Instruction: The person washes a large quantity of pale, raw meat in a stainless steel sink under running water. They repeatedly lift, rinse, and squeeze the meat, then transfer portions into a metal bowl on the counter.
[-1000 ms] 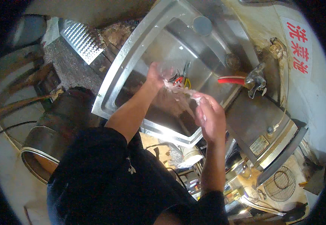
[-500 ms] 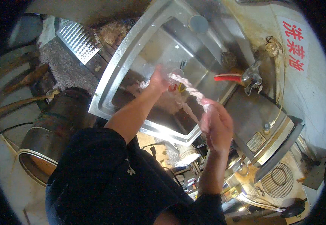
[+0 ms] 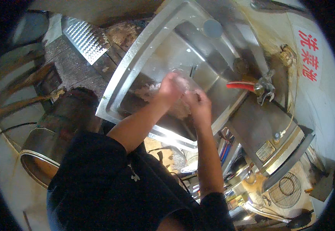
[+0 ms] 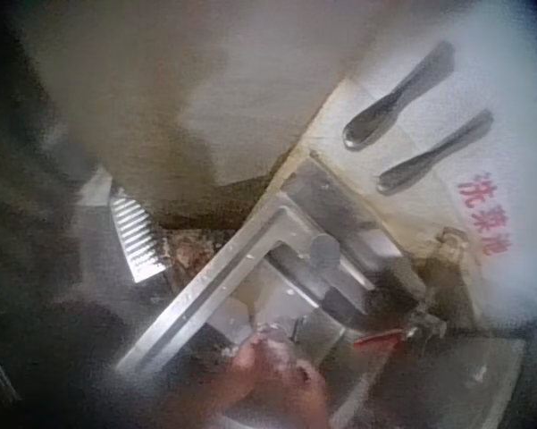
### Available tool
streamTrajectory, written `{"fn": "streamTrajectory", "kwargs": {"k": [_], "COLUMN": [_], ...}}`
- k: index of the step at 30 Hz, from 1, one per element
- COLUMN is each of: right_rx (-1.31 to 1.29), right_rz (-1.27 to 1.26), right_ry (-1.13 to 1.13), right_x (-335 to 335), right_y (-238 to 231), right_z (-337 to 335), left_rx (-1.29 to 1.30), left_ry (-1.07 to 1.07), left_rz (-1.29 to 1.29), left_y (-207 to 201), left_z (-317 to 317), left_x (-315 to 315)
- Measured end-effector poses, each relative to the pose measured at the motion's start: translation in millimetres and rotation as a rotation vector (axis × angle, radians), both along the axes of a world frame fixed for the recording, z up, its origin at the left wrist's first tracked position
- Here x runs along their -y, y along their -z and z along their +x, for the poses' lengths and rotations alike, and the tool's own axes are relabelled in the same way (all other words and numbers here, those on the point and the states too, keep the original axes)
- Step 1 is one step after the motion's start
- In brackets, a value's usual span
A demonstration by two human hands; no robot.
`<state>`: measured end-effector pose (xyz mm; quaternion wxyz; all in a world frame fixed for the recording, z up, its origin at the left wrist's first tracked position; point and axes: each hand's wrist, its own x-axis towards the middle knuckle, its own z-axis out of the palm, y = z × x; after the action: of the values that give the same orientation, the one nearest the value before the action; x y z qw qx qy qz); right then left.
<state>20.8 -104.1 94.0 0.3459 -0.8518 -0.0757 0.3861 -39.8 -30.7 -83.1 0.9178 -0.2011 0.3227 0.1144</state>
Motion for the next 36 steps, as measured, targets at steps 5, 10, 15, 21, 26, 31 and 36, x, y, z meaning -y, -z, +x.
{"fn": "streamTrajectory", "kwargs": {"k": [5,10,15,21,26,31,36], "right_rx": [-0.284,-0.460,-0.428,-0.430,-0.462,-0.007,0.011], "right_rz": [0.053,0.350,0.504,0.471,0.570,0.081,0.073], "right_ry": [0.338,0.540,0.656,0.813,0.827,0.629,0.583], "right_x": [46,92,118,163,187,173,146], "right_y": [44,90,127,162,187,187,126], "right_z": [5,9,8,4,2,3,-4], "left_rx": [-0.068,-0.238,-0.280,-0.182,-0.100,-0.157,-0.035], "left_ry": [0.026,0.345,0.604,0.608,0.842,0.826,0.827], "left_rz": [0.094,0.475,0.792,0.610,0.803,0.969,1.147], "left_y": [-3,-20,-31,-40,-39,-41,-63], "left_z": [-9,-6,2,-2,5,15,23], "left_x": [-31,-64,-55,-29,0,16,40]}}
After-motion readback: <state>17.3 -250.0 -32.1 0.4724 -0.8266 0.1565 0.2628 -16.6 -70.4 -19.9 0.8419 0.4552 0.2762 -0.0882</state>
